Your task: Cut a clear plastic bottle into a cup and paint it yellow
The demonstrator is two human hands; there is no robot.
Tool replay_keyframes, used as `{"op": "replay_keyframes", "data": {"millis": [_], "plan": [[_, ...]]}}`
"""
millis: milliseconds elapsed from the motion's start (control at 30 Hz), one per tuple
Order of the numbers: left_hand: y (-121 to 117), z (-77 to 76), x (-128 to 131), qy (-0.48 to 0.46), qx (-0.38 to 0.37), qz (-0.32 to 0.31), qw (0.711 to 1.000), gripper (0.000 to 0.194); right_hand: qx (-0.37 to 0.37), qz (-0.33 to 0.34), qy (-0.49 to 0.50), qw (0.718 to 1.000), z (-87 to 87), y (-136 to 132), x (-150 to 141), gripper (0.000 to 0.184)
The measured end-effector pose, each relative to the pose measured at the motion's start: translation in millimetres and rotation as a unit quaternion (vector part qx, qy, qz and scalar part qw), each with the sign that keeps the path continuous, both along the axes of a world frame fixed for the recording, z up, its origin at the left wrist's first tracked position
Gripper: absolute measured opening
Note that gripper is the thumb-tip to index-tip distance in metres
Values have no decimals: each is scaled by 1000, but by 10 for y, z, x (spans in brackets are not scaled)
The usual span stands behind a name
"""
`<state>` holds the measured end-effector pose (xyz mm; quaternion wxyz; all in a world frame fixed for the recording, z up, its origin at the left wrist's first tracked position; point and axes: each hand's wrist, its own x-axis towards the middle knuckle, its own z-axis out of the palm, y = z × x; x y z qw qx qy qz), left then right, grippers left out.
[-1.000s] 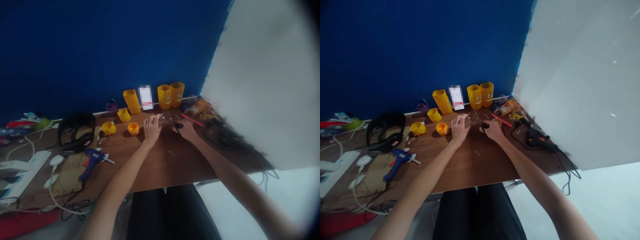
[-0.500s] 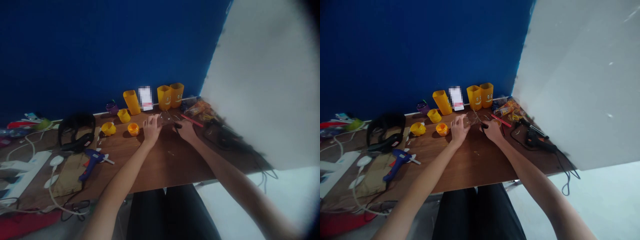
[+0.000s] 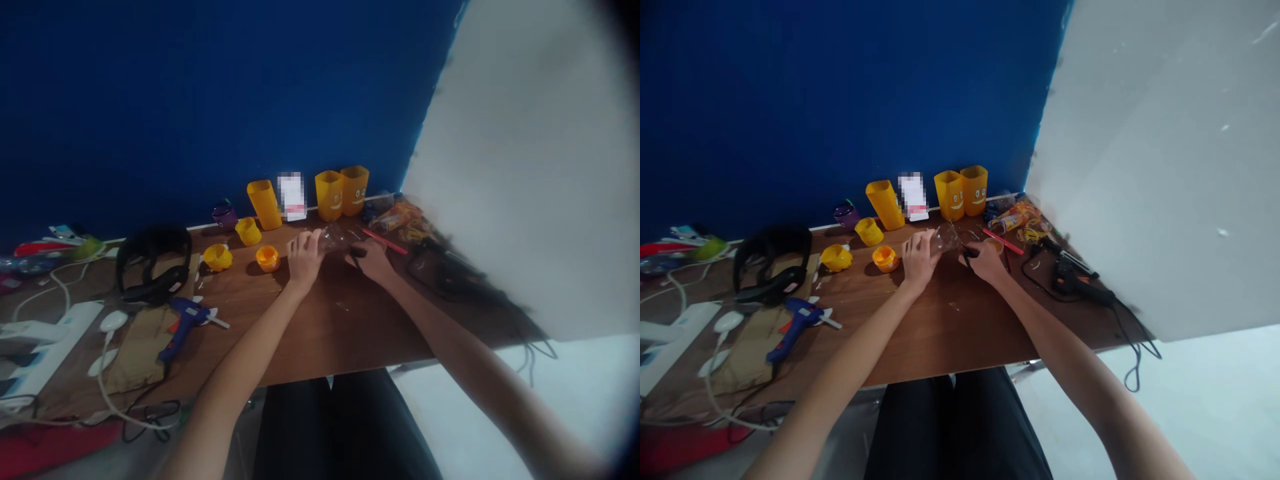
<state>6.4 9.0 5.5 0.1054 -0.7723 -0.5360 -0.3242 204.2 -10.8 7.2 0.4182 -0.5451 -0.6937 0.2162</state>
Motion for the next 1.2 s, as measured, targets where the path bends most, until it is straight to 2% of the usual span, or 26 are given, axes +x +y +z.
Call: {"op": "replay_keyframes", "data": {"millis": [167,367,500,667,800,933,1067,1200], "plan": [[2,-22,-6,-6,8,4,1000,45,-1,-1,4,1000,26,-18,-15,26],[37,-59,-11,-17,18,9,1000,54,5,-5,8,1000,31,-9,-13,26],[84,-88,2,-41,43,-27,998,65,6,-6,10,1000,15,20,8,23],[101,-134,4,-67,79,-93,990,52,1,-8,23,1000,-63,71,47,21],[108,-149,-9,-99,114,-78,985,44,-6,11,37,999,-103,114,81,25],[135,-144,-29,-127,121,-51,983,39,-8,34,30,999,-45,98,87,28],[146,-138,-45,-109,121,-70,984,37,-1,36,9,999,35,47,61,27],[148,-147,-51,-87,128,-84,984,40,8,30,-6,1000,38,41,61,26]]}}
